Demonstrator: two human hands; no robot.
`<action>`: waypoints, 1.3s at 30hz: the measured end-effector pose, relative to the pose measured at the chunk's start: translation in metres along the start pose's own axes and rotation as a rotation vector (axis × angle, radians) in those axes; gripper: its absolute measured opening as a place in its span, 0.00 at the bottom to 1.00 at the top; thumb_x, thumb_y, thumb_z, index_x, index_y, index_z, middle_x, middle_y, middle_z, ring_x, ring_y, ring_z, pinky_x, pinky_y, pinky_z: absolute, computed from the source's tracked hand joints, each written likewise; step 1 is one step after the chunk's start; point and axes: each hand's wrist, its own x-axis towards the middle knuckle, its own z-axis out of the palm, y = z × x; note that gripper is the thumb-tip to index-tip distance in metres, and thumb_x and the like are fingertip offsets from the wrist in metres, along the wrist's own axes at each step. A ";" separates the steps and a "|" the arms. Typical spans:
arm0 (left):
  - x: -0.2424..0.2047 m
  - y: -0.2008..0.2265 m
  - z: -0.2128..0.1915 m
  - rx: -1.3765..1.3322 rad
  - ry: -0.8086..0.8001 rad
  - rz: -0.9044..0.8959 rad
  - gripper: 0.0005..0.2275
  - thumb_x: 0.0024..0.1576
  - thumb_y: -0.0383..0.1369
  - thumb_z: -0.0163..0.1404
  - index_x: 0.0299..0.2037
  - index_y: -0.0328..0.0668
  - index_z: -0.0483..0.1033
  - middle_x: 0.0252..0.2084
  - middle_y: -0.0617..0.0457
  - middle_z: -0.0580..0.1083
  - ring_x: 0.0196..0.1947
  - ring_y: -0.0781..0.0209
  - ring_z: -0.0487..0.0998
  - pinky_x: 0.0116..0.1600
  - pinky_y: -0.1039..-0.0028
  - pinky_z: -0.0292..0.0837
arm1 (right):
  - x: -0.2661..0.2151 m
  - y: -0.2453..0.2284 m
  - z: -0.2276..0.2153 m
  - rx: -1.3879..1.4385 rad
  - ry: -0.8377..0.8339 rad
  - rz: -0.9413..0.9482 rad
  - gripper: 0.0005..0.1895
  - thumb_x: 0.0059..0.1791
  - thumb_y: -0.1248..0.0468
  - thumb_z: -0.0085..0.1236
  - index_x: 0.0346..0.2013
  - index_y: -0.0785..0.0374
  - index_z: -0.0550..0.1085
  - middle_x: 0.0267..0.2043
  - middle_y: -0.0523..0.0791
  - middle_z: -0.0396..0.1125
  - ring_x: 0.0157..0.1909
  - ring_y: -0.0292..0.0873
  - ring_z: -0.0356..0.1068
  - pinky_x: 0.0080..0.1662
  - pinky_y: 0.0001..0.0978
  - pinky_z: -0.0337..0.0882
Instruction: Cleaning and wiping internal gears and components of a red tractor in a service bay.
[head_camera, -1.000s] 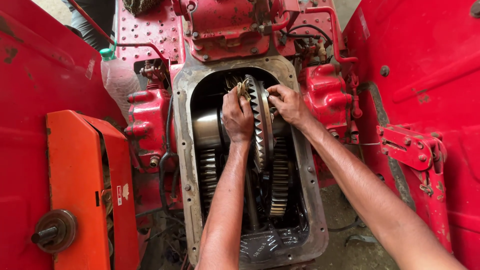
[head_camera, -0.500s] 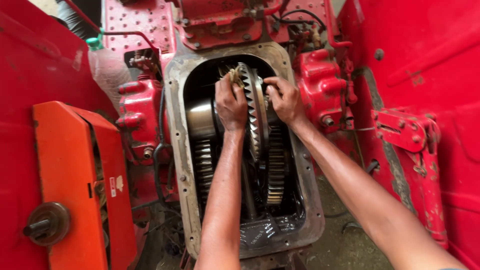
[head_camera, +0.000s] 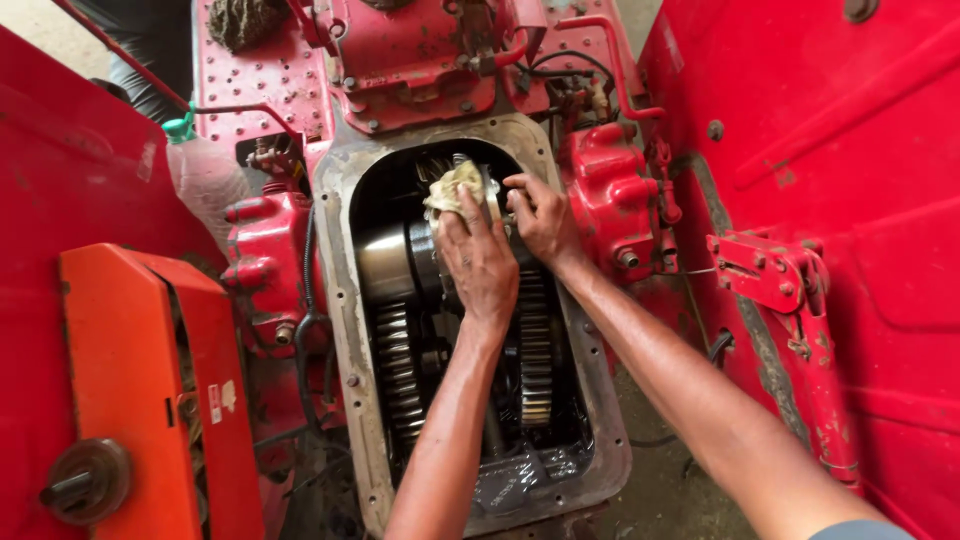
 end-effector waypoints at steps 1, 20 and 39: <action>0.001 0.000 -0.002 0.009 -0.004 -0.003 0.28 0.66 0.33 0.48 0.74 0.30 0.51 0.60 0.31 0.61 0.60 0.36 0.63 0.64 0.44 0.62 | -0.002 0.006 0.002 0.007 -0.004 0.005 0.12 0.54 0.65 0.51 0.50 0.66 0.74 0.35 0.49 0.76 0.34 0.40 0.78 0.36 0.32 0.77; 0.021 -0.003 0.013 0.014 0.030 0.098 0.24 0.66 0.28 0.46 0.71 0.29 0.57 0.66 0.27 0.60 0.65 0.28 0.63 0.67 0.46 0.64 | -0.043 0.009 -0.013 0.037 0.010 0.011 0.11 0.54 0.69 0.53 0.50 0.66 0.75 0.40 0.47 0.76 0.36 0.38 0.76 0.39 0.29 0.76; 0.067 -0.022 0.048 0.063 -0.147 -0.063 0.27 0.61 0.28 0.51 0.69 0.27 0.55 0.67 0.27 0.58 0.65 0.27 0.60 0.63 0.53 0.68 | -0.064 0.004 -0.018 -0.205 -0.125 -0.253 0.15 0.52 0.70 0.53 0.54 0.67 0.73 0.45 0.53 0.72 0.47 0.52 0.75 0.49 0.41 0.74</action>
